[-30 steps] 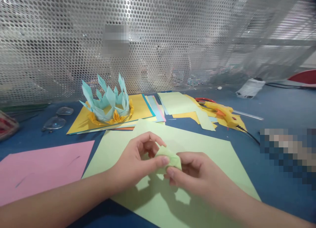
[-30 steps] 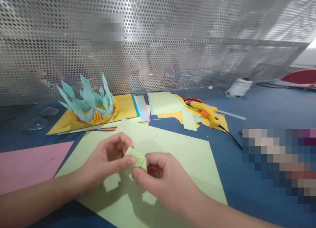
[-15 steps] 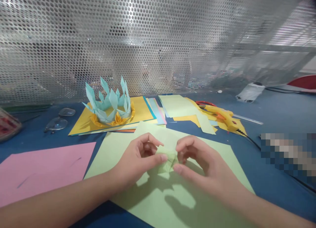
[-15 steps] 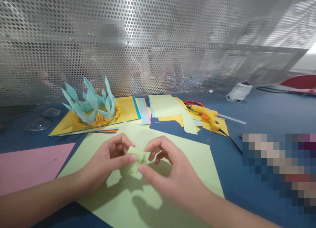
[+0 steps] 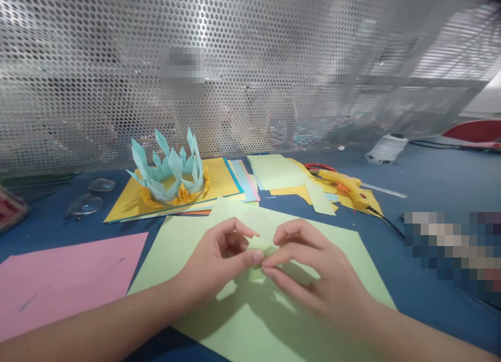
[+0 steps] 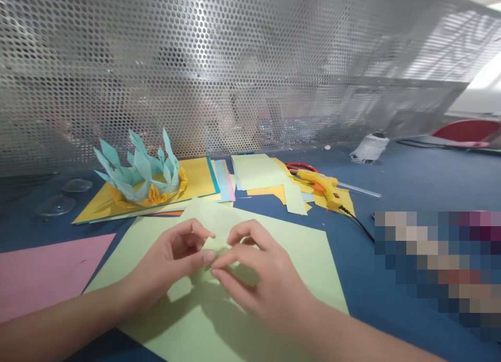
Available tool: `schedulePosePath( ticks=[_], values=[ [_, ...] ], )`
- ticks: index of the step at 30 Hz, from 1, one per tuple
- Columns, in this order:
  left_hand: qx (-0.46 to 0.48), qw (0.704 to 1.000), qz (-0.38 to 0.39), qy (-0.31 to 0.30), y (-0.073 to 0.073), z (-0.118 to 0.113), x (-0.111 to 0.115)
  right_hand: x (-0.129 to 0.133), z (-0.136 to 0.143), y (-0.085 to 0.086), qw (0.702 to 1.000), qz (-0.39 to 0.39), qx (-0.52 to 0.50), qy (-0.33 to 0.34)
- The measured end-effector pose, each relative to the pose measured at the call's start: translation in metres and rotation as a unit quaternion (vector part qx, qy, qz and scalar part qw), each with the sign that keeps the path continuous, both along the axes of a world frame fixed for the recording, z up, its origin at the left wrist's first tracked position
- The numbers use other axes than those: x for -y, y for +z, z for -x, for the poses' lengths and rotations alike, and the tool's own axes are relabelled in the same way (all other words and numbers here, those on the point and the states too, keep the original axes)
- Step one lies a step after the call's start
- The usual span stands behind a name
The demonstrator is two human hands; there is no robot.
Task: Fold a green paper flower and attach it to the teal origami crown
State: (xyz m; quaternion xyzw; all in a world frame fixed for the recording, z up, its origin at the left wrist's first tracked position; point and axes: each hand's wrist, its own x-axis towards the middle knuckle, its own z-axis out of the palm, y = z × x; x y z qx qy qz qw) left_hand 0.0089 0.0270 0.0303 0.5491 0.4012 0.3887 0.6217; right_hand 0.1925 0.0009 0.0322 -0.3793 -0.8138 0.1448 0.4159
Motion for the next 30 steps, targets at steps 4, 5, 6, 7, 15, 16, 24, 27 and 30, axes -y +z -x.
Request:
schedulePosePath(
  ticks=[4, 5, 6, 7, 15, 16, 24, 27, 30],
  values=[
    [0.007, 1.0, -0.003, -0.007, -0.0011, 0.0008, -0.0003, 0.0033, 0.0033, -0.0002, 0.996, 0.076, -0.033, -0.02],
    [0.009, 1.0, -0.001, -0.009, -0.0012, 0.0011, -0.0004, 0.0035, 0.0038, -0.0004, 0.995, 0.09, -0.042, -0.023],
    [0.011, 1.0, 0.001, -0.012, -0.0013, 0.0013, -0.0005, 0.0035, 0.0042, -0.0005, 0.993, 0.103, -0.051, -0.028],
    [0.012, 1.0, 0.003, -0.015, -0.0011, 0.0014, -0.0005, 0.0035, 0.0044, -0.0006, 0.991, 0.115, -0.06, -0.034],
    [0.005, 1.0, 0.015, -0.01, 0.0013, -0.0009, 0.0027, 0.0042, 0.0045, -0.0004, 0.981, 0.164, -0.102, -0.036],
    [0.005, 1.0, 0.018, -0.005, 0.0016, -0.0013, 0.0031, 0.0043, 0.0047, -0.0009, 0.98, 0.165, -0.108, -0.035],
    [0.018, 0.999, 0.044, 0.022, 0.0016, -0.0021, 0.0024, 0.0016, 0.0027, -0.0064, 0.981, 0.158, -0.115, -0.014],
    [0.035, 0.998, 0.045, 0.01, 0.0019, -0.0008, 0.0033, -0.0009, -0.0007, -0.0063, 0.986, 0.135, -0.094, -0.003],
    [0.056, 0.998, 0.031, 0.006, 0.003, -0.0005, 0.0055, -0.0031, -0.0042, -0.0053, 0.991, 0.105, -0.08, 0.0]
  ],
)
